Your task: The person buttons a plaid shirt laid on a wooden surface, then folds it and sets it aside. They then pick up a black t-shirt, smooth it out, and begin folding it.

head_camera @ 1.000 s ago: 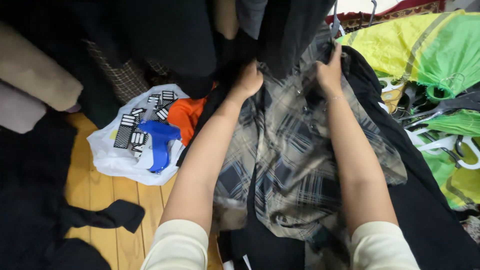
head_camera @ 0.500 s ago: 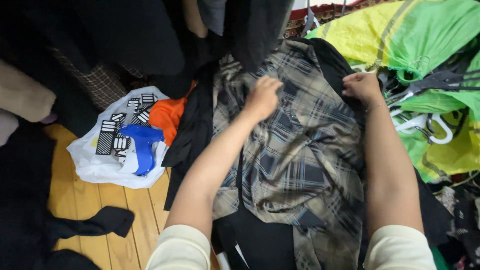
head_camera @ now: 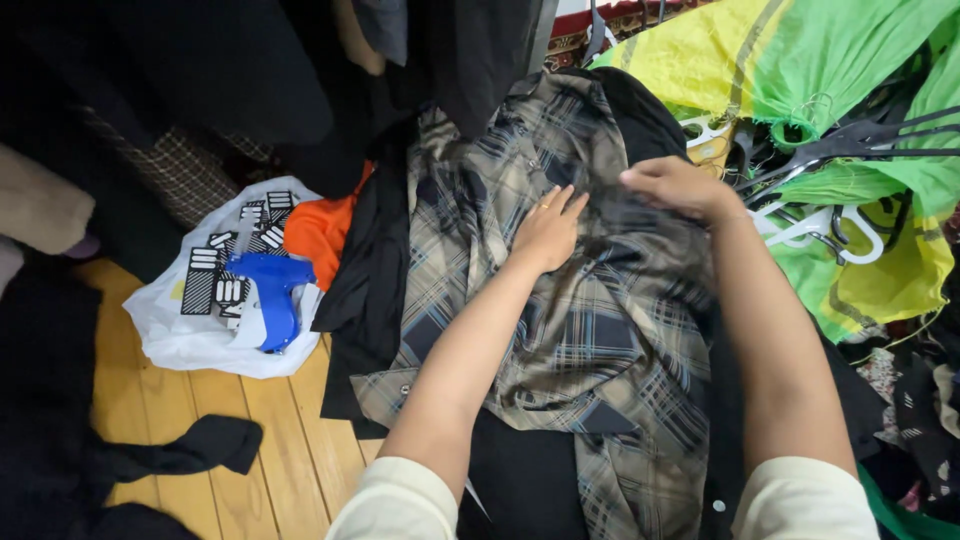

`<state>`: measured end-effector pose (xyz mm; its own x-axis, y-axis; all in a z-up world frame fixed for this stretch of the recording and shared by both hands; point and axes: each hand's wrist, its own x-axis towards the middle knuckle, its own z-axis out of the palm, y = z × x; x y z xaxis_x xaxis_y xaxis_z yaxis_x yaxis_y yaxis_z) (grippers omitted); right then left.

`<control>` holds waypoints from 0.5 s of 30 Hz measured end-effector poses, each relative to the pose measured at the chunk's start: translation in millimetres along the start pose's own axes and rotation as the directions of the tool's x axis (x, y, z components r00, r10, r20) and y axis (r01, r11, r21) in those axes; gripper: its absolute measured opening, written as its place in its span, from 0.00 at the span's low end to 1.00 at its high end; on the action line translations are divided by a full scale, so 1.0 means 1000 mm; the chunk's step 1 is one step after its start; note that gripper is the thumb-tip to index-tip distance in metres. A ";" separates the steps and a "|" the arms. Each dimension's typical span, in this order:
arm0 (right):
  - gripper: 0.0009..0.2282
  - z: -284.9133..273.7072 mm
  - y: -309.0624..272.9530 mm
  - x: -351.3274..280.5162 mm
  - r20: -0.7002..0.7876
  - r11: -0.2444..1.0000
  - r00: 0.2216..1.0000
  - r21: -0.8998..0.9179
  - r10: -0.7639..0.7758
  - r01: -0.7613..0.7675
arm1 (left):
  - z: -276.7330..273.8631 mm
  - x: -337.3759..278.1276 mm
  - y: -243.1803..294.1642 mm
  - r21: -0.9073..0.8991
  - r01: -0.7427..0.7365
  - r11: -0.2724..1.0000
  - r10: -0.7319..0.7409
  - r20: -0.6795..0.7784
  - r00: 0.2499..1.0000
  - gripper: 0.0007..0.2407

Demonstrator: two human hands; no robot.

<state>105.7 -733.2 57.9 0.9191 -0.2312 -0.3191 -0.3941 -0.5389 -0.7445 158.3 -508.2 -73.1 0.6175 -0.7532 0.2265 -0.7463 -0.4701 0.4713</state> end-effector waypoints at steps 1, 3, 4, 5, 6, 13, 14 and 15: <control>0.13 0.006 -0.021 -0.015 0.000 1.000 1.000 0.002 0.001 -0.001 | 0.014 0.007 -0.007 0.001 -0.001 1.000 0.001 0.002 1.000 0.21; 0.11 0.018 -0.063 -0.043 0.286 0.972 0.953 0.232 -0.094 0.026 | 0.043 0.019 -0.021 0.176 0.062 0.982 -0.053 -0.061 0.997 0.19; 0.11 0.015 -0.046 -0.025 0.289 0.972 0.953 0.232 -0.092 0.023 | 0.040 0.019 -0.019 0.175 0.064 0.983 -0.055 -0.058 0.997 0.19; 0.09 0.012 -0.027 -0.007 0.137 0.964 0.985 0.258 -0.104 0.066 | 0.039 0.018 -0.017 0.157 0.057 0.986 -0.044 -0.083 0.996 0.19; 0.08 0.010 -0.008 0.010 -0.019 0.954 0.994 0.276 -0.112 0.113 | 0.037 0.016 -0.015 0.140 0.049 0.989 -0.034 -0.109 0.994 0.19; 0.16 0.012 0.053 0.048 -0.042 0.971 0.993 -0.210 0.109 -0.115 | 0.050 0.019 -0.021 0.122 0.048 0.991 -0.033 -0.126 0.991 0.19; 0.13 0.013 0.071 0.063 -0.084 0.975 0.994 -0.203 0.075 -0.091 | 0.056 0.021 -0.024 0.136 0.043 0.990 -0.023 -0.148 0.989 0.19; 0.10 0.015 0.087 0.081 -0.125 0.979 0.991 -0.196 0.038 -0.062 | 0.059 0.022 -0.028 0.153 0.039 0.987 -0.012 -0.171 0.985 0.20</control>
<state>145.6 -786.9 -41.9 0.8963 -0.3510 -0.2710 -0.4426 -0.6716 -0.5942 178.4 -539.1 -132.0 0.6601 -0.6574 0.3634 -0.7509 -0.5641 0.3435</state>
